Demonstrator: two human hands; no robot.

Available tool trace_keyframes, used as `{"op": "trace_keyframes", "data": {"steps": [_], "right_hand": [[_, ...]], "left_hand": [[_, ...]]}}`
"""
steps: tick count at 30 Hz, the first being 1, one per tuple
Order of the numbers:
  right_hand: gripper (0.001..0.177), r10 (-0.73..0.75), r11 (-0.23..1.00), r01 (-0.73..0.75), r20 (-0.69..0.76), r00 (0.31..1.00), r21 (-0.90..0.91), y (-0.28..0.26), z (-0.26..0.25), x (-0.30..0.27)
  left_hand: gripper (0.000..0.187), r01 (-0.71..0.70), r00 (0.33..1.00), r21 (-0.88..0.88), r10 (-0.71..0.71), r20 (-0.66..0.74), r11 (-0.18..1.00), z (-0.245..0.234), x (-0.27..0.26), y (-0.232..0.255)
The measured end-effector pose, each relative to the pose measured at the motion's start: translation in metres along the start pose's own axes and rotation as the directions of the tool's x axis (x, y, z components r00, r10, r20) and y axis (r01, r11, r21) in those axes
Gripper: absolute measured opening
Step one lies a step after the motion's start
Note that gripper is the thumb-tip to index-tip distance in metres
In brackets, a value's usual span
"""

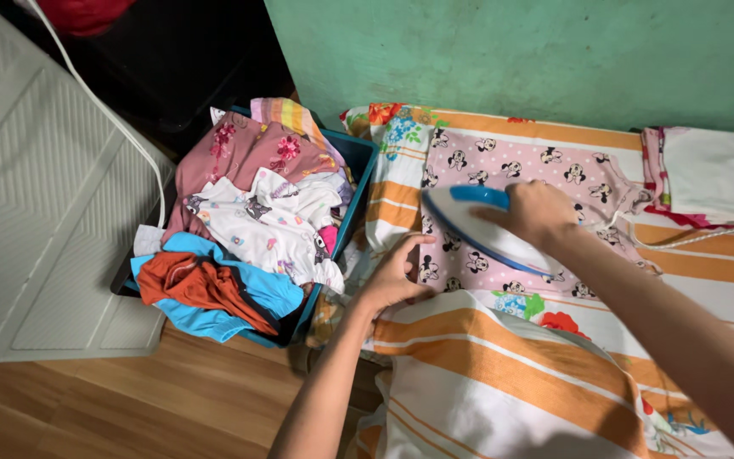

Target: The person spreads a small pink garment on an ironing surface and smooths it using a blue and white iron.

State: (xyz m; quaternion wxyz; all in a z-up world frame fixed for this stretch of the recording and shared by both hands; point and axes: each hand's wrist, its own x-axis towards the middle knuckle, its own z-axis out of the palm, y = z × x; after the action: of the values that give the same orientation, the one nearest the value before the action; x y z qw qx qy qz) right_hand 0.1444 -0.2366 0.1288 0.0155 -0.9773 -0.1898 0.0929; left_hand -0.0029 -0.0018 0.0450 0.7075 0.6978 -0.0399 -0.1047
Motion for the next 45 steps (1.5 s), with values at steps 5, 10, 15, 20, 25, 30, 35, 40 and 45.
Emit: {"op": "trace_keyframes", "data": {"steps": [5, 10, 15, 20, 25, 30, 35, 40, 45], "right_hand": [[0.085, -0.009, 0.98, 0.022, 0.065, 0.998, -0.199, 0.007, -0.015, -0.013], [0.089, 0.064, 0.997, -0.066, -0.032, 0.997, -0.045, 0.0, -0.008, -0.004], [0.081, -0.007, 0.987, 0.018, 0.07, 0.997, -0.162, 0.011, -0.015, -0.015], [0.082, 0.119, 0.991, -0.123, -0.08, 0.99, -0.046, 0.009, -0.007, -0.004], [0.08, 0.083, 0.995, -0.08, 0.051, 0.995, -0.055, 0.009, -0.007, -0.013], [0.082, -0.058, 0.963, 0.077, 0.079, 0.995, -0.259, 0.023, -0.012, -0.016], [0.087, 0.036, 0.995, -0.046, -0.106, 0.994, -0.092, 0.017, 0.003, -0.001], [0.082, -0.094, 0.956, 0.105, 0.053, 0.994, -0.275, 0.023, -0.004, -0.009], [0.086, 0.007, 0.989, -0.018, -0.079, 0.997, -0.15, 0.019, 0.002, 0.009]], "left_hand": [[0.089, 0.089, 0.996, -0.013, -0.089, 0.006, 0.996, 0.0, -0.002, 0.005], [0.084, 0.002, 1.0, 0.036, -0.001, -0.029, 0.999, -0.001, -0.005, 0.005], [0.087, 0.066, 0.998, -0.009, -0.066, -0.011, 0.998, -0.002, -0.003, 0.005], [0.088, 0.115, 0.993, -0.015, -0.116, -0.02, 0.993, -0.001, -0.005, 0.011], [0.089, 0.126, 0.992, -0.014, -0.126, -0.006, 0.992, 0.0, -0.005, 0.014], [0.089, 0.114, 0.993, -0.012, -0.114, 0.0, 0.993, -0.002, -0.004, 0.011], [0.089, 0.146, 0.989, -0.011, -0.146, -0.014, 0.989, -0.002, -0.004, 0.008], [0.091, 0.12, 0.993, -0.029, -0.119, 0.01, 0.992, -0.002, 0.0, 0.008], [0.091, 0.165, 0.986, -0.039, -0.165, -0.002, 0.985, -0.003, -0.004, 0.006]]}}
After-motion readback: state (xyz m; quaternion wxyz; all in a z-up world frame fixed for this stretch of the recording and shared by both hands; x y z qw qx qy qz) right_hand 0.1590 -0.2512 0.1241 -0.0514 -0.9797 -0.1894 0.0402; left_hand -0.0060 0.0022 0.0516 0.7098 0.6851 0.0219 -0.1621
